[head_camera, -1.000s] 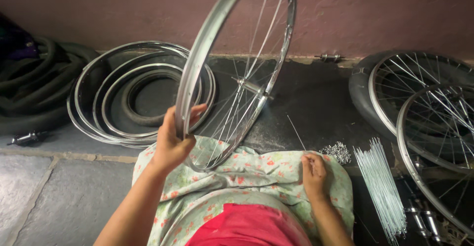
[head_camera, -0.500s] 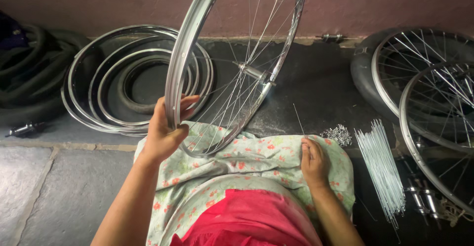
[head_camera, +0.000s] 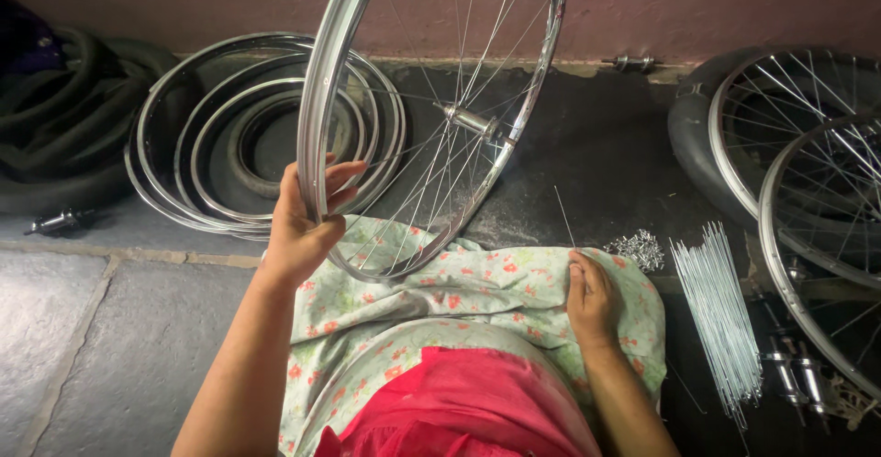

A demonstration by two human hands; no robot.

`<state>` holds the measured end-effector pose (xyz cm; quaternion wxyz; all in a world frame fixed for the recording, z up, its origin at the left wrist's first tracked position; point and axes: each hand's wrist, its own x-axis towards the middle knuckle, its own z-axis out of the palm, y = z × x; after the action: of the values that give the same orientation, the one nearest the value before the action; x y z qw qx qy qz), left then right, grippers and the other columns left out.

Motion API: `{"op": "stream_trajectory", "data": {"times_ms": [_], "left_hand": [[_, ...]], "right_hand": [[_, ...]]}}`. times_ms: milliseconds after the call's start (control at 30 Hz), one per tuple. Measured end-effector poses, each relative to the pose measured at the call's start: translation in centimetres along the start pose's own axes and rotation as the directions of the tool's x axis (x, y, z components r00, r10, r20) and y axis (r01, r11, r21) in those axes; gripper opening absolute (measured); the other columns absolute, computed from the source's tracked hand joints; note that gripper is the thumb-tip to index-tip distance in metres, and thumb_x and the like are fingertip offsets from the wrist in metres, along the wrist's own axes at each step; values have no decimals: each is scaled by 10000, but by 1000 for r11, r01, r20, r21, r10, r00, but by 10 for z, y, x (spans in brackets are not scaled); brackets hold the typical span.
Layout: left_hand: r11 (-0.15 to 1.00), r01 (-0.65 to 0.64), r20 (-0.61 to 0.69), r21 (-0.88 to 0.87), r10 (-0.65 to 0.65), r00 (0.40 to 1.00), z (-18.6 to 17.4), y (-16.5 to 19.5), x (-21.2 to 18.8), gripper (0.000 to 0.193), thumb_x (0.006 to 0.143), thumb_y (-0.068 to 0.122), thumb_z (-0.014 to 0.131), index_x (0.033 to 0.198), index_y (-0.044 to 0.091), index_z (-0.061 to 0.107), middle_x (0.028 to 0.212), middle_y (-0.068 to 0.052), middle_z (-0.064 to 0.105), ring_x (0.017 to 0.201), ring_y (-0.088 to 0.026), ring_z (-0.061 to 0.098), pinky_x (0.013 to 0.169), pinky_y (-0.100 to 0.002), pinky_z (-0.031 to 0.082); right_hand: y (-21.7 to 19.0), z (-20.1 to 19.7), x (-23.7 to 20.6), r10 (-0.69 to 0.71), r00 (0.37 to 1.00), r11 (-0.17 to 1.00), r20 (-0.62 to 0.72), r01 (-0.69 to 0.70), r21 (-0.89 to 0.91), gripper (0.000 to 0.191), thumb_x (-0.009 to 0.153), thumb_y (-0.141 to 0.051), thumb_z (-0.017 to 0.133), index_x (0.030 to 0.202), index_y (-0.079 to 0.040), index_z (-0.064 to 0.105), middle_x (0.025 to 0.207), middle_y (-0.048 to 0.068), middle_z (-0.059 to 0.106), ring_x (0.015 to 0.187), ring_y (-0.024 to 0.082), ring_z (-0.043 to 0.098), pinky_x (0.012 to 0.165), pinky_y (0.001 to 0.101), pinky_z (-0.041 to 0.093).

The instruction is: The person assembles a bicycle wheel by inserting spokes into the hub and rim, then securing them with nipples. They rotate the wheel to access different sections and continue adding spokes one by one.

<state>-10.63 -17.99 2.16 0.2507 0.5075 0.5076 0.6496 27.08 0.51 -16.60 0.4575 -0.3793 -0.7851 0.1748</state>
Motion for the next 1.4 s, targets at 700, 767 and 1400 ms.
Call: {"op": "stream_trajectory", "data": {"times_ms": [700,767,1400], "left_hand": [[979,-87,-2,182,89,996,6,-5,8,756,707,-252,417,1413,17,374,1452,-198,576,1411,-299,532,1210,-412,432],[987,-59,-9,151,61,998,-2,-7,17,777,692,-254,391,1416,26,361,1441,-198,583,1426,-296,531,1220,-404,417],[996,85,-12,39,-84,996,-64,-21,60,755,750,-238,429,1419,110,379,1386,-197,632,1380,-303,590,1155,-422,474]], "right_hand": [[6,5,-5,5,1000,1000,-19,-5,7,235,1022,-95,589,1224,-27,689,1145,147,737,1057,280,713,928,364,559],[14,6,-9,134,991,984,23,-136,115,269,1038,-110,559,1262,-16,675,1114,128,747,1029,237,725,917,346,561],[-28,7,30,491,862,119,128,-211,970,504,1077,-419,523,1385,-19,543,1324,167,616,1152,219,587,1069,416,478]]}}
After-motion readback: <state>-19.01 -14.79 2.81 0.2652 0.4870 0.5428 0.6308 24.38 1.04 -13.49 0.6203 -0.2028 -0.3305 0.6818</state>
